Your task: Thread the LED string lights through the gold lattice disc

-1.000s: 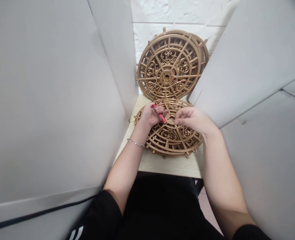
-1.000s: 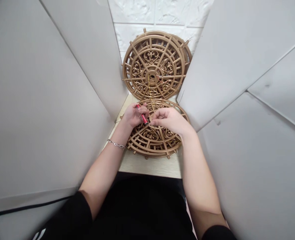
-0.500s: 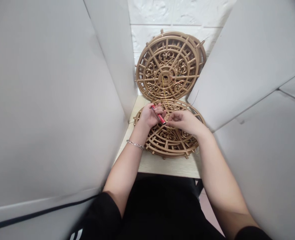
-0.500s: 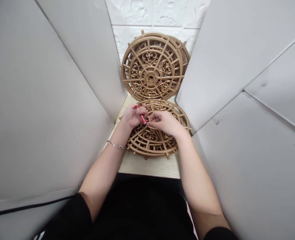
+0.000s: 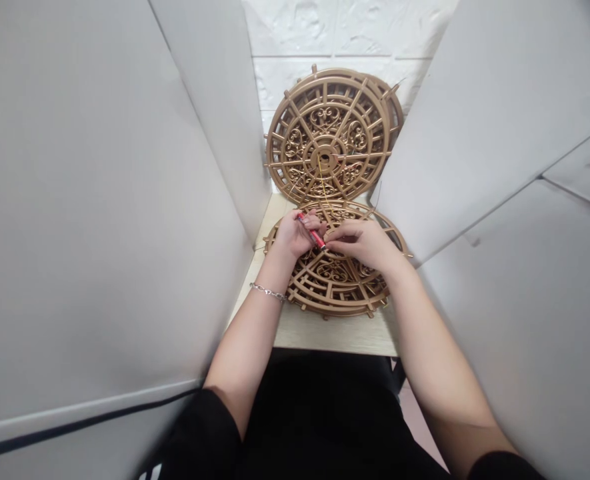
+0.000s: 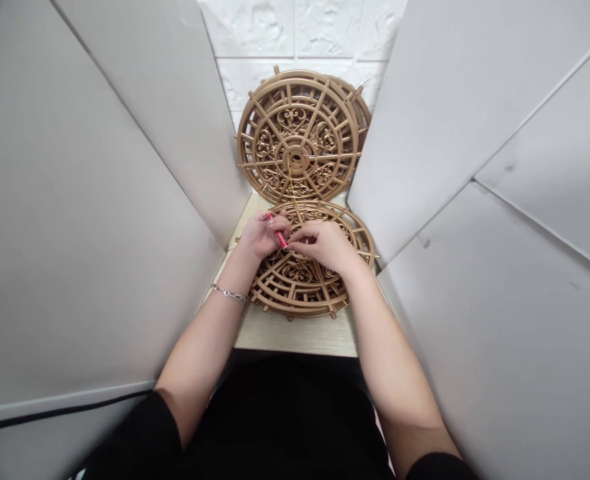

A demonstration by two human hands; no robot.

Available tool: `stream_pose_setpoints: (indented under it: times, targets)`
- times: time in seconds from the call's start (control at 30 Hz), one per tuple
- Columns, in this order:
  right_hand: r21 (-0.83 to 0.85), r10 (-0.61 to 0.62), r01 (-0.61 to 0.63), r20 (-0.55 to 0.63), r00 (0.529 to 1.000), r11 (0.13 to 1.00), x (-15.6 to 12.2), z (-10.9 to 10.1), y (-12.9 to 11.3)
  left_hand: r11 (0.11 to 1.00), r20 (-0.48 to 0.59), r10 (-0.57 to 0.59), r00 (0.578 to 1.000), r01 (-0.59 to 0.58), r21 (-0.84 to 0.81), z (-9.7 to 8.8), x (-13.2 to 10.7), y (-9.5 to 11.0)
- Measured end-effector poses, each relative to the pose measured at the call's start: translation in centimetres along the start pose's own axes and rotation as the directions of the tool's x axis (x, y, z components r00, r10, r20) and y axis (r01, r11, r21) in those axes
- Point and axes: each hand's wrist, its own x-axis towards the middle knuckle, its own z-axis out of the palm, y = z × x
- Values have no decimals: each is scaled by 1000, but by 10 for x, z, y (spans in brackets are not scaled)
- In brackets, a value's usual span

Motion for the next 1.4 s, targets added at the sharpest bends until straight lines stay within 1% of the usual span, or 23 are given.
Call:
stream_pose_setpoints:
  times: [0.2, 0.43, 0.67, 0.83, 1.03, 1.13, 1.4]
  targets:
    - [-8, 107, -107, 62, 992, 994, -1, 0, -1, 1000, -1, -25, 1000, 25, 10, 0, 0, 0]
    - [-67, 176, -172, 53, 983, 983, -1, 0, -4, 999, 34, -32, 999, 32, -4, -2, 1, 1]
    - [-99, 149, -145, 35, 988, 984, -2, 1, -5, 1000, -13, -16, 1000, 16, -3, 2, -1, 0]
    - [-120, 102, -102, -6, 995, 988, -2, 1, -2, 1000, 21, -29, 999, 29, 4, -1, 1, 1]
    - [-79, 66, -69, -48, 997, 994, -2, 4, 0, 1000, -16, -24, 1000, 24, 6, 1, 0, 1]
    - [-59, 57, -60, -51, 997, 996, -2, 6, 0, 999, -19, -30, 999, 31, 27, 2, -1, 1]
    - [-76, 50, -53, -46, 998, 996, -2, 8, -1, 999, -20, -42, 999, 42, 29, 2, -3, 1]
